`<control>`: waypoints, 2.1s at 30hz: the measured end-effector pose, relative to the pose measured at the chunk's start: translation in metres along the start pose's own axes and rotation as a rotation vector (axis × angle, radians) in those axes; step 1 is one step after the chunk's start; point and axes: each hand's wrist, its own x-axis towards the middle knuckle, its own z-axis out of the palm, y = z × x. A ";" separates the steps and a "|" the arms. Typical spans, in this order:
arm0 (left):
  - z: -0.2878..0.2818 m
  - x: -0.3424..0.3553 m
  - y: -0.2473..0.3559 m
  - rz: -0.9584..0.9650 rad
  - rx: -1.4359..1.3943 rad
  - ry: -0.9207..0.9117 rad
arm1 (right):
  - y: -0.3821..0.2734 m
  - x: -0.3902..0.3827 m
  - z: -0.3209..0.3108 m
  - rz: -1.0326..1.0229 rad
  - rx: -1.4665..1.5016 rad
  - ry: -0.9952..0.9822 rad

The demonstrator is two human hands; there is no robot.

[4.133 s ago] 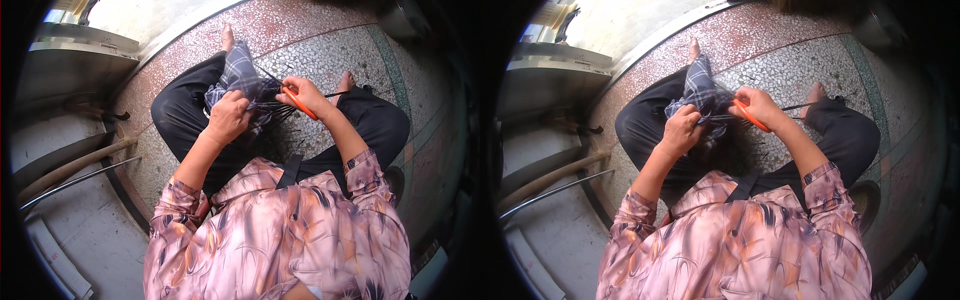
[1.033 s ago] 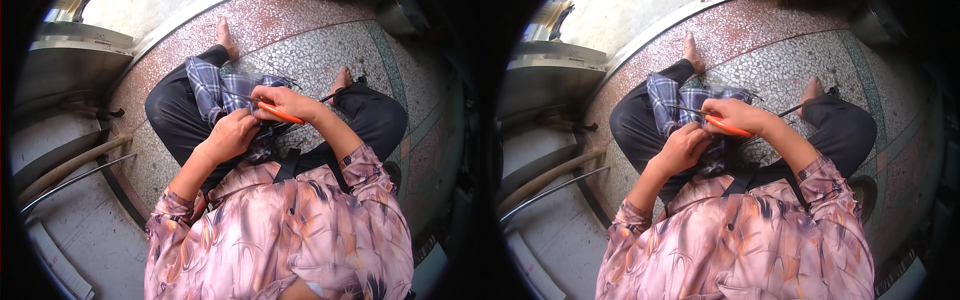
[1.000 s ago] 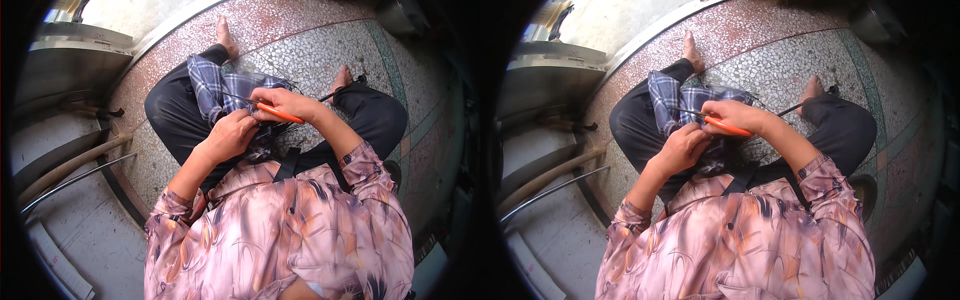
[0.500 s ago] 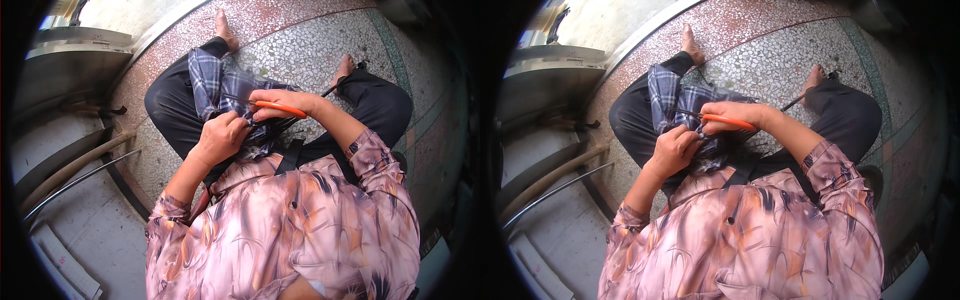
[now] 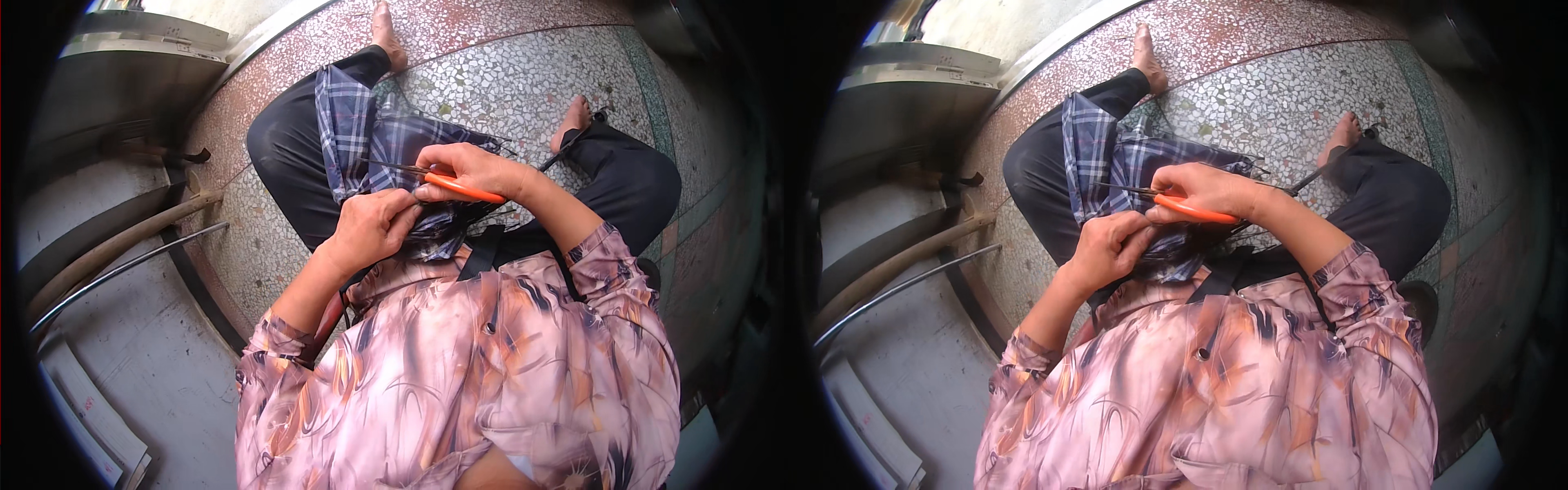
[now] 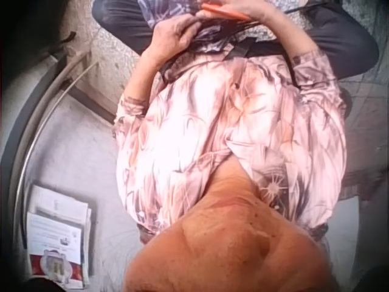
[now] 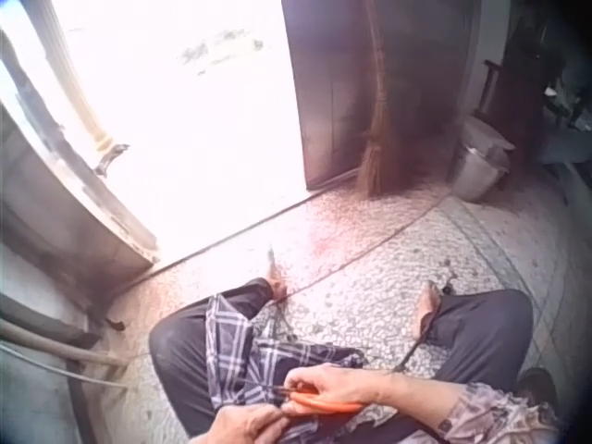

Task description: The recorder uses scissors to cut and remove the old fabric from an umbrella frame.

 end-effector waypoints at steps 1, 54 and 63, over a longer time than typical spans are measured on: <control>0.000 -0.003 -0.006 -0.005 -0.003 0.004 | -0.001 0.002 0.003 0.010 0.031 0.033; 0.042 -0.040 -0.026 -0.292 -0.488 0.288 | 0.001 -0.070 0.007 -0.089 0.703 0.653; 0.043 -0.018 -0.001 -0.142 -0.343 0.315 | 0.043 -0.032 0.012 -0.137 -0.199 0.523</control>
